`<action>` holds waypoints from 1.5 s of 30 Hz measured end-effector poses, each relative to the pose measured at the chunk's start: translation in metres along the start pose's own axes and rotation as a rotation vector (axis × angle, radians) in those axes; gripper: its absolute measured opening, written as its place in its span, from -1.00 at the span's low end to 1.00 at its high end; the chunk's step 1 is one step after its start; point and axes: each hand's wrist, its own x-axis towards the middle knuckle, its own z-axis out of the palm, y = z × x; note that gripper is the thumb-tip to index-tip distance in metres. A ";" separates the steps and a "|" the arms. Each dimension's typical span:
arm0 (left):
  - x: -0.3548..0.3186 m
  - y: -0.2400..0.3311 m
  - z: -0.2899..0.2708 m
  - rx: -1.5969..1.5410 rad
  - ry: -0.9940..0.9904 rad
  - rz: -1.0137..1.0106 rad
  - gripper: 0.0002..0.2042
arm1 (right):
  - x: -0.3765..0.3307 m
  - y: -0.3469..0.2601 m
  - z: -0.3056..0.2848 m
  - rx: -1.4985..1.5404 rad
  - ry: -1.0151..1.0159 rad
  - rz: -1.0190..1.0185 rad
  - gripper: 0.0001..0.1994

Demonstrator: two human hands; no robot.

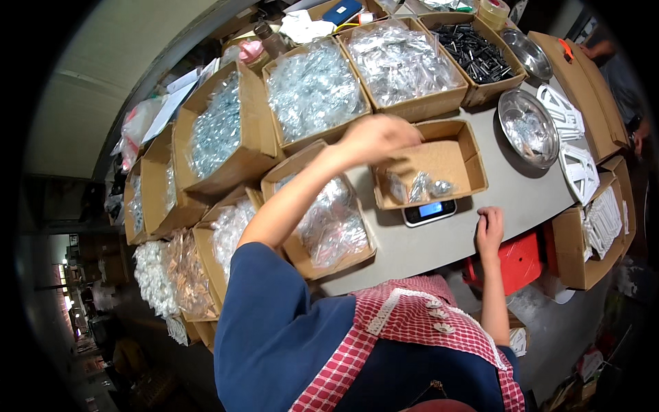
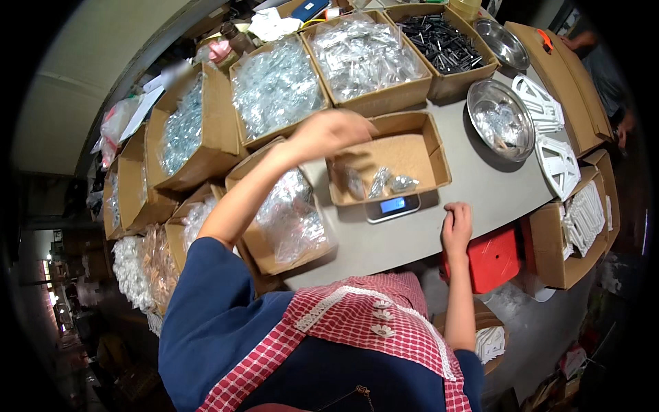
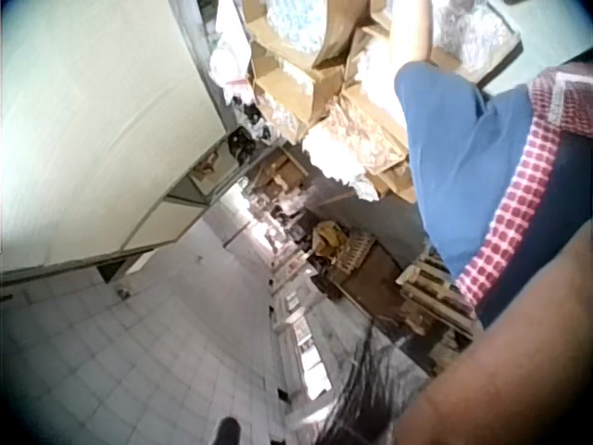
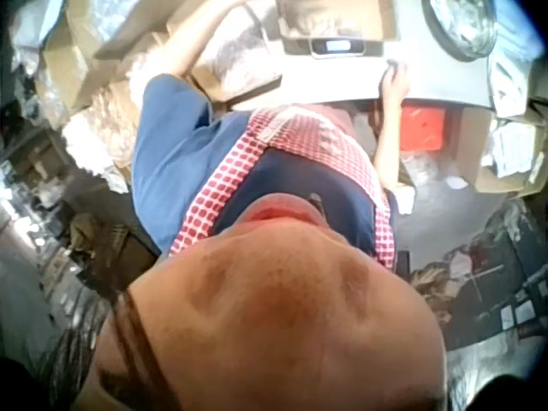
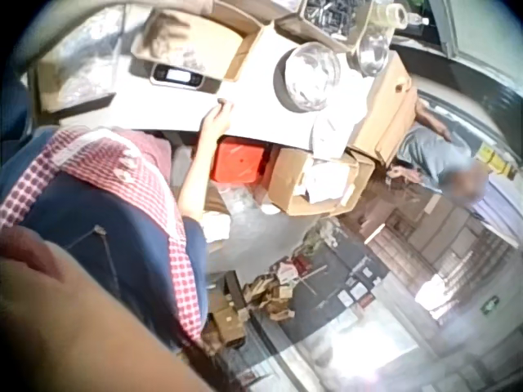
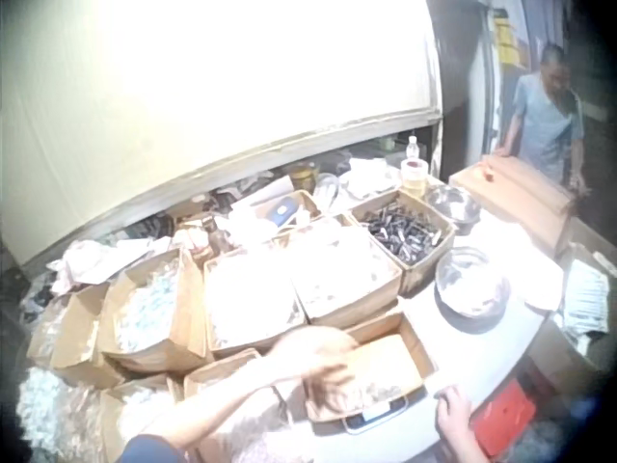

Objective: The person sorts white plastic frames from a cardboard box and stacks them on a table. They then pick up a metal bowl and place it on a digital scale, followed by placing a small plastic bag of hardware into the bowl. The person continues to gather various small plastic bags containing screws and fittings from surrounding boxes and places them into the bowl on the scale.

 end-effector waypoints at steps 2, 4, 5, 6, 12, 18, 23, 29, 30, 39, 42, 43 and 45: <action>0.008 -0.020 -0.041 -0.042 0.465 -0.296 -0.70 | -0.002 -0.010 0.005 -0.032 0.045 0.048 -0.85; 0.009 -0.085 -0.066 0.736 0.485 -0.334 -0.59 | -0.001 -0.015 0.010 -0.109 0.034 0.090 -0.83; 0.009 -0.113 -0.067 0.785 0.487 -0.304 -0.57 | -0.001 -0.014 0.010 -0.107 0.030 0.075 -0.83; 0.010 -0.129 -0.065 0.829 0.481 -0.266 -0.54 | -0.001 -0.015 0.009 -0.110 0.029 0.070 -0.83; 0.021 -0.118 -0.102 0.239 0.447 -0.566 -0.59 | 0.001 -0.017 0.011 -0.192 0.004 0.120 -0.81; 0.078 -0.083 -0.085 0.445 0.714 -0.360 -0.58 | 0.004 -0.017 0.012 -0.239 0.004 0.099 -0.79; 0.154 -0.105 -0.039 0.421 0.228 0.044 -0.66 | 0.009 -0.017 0.012 -0.191 0.000 0.120 -0.81; 0.155 -0.110 -0.056 -0.033 0.438 0.058 -0.78 | 0.013 -0.010 0.002 -0.139 -0.017 0.107 -0.81; 0.145 -0.093 -0.061 -0.391 0.387 0.041 -0.76 | 0.012 -0.010 0.000 -0.121 -0.032 0.100 -0.82; 0.069 0.027 0.009 -0.273 0.347 -0.206 -0.82 | 0.034 0.025 -0.038 0.276 -0.289 0.014 -0.82; 0.055 0.014 0.059 0.285 -0.204 -0.347 -0.66 | 0.042 0.048 -0.056 0.310 -0.331 -0.048 -0.82; 0.056 0.014 0.068 0.334 -0.387 -0.291 -0.59 | 0.046 0.059 -0.065 0.282 -0.329 -0.052 -0.82; 0.083 0.029 0.065 0.551 -0.740 -0.223 -0.35 | 0.051 0.081 -0.080 0.221 -0.331 -0.053 -0.81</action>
